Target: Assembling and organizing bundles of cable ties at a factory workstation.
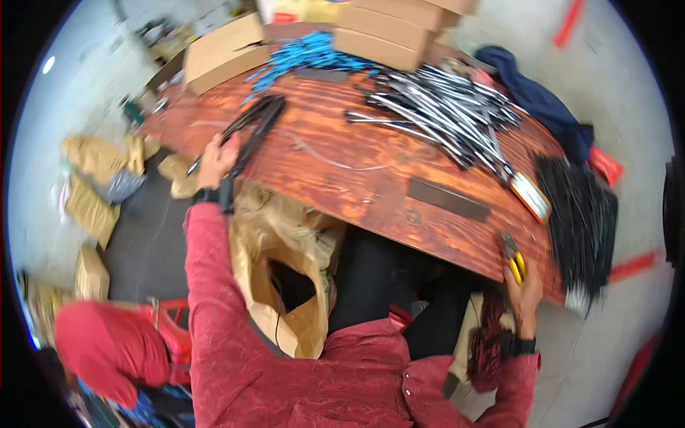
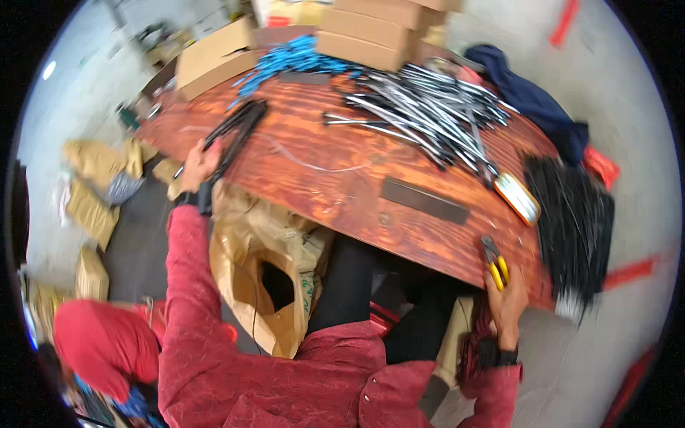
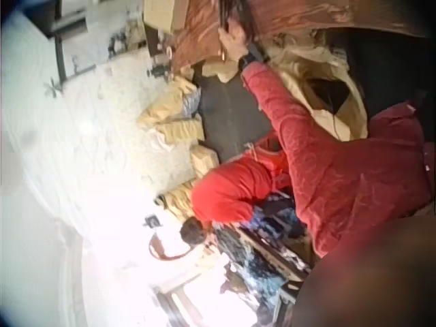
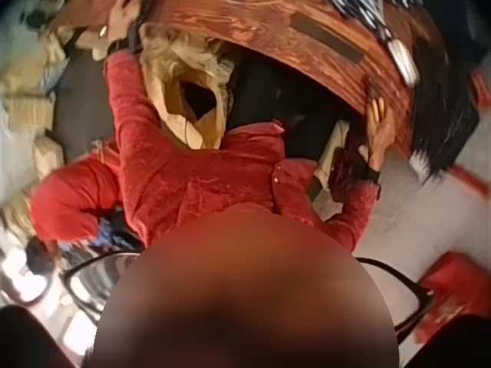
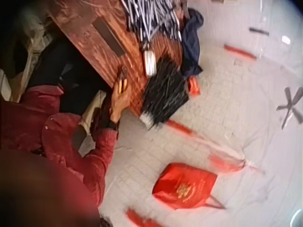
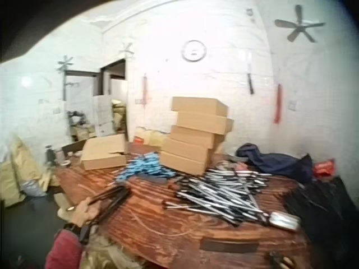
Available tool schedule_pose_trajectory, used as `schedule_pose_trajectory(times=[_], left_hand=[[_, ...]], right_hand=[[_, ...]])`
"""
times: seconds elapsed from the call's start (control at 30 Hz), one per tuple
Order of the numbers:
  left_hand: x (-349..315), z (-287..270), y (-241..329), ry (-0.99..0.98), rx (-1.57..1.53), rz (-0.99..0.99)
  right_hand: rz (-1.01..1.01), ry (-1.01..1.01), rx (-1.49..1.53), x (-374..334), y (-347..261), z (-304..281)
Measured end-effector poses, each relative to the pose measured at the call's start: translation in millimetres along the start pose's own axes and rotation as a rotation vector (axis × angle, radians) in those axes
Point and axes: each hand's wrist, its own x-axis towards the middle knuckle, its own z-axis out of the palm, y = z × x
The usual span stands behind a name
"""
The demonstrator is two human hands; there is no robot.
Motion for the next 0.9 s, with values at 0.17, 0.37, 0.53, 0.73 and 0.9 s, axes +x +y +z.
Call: schedule_pose_trajectory(times=[0.17, 0.37, 0.53, 0.73, 0.9], left_hand=[[-1.2, 4.7, 75.9, -0.294, -0.345, 0.067], [-9.9, 0.7, 34.0, -0.292, -1.255, -0.695], [-58.4, 105.9, 302.7, -0.742, -0.659, -0.299], [-128.6, 192.9, 375.1, -1.066, -0.797, -0.302], [-142.0, 209.8, 389.0, -1.048, -0.817, -0.209]], right_hand=[[-0.072, 0.048, -0.019, 10.2, 17.0, -7.4], [-0.111, 0.213, -0.102, 23.0, 38.3, -9.2], [-0.176, 0.288, -0.018, 49.3, 71.5, -38.9], [-0.105, 0.467, -0.121, 114.0, 106.5, -67.9], [-0.008, 0.601, -0.531, 162.3, 151.4, -87.4]])
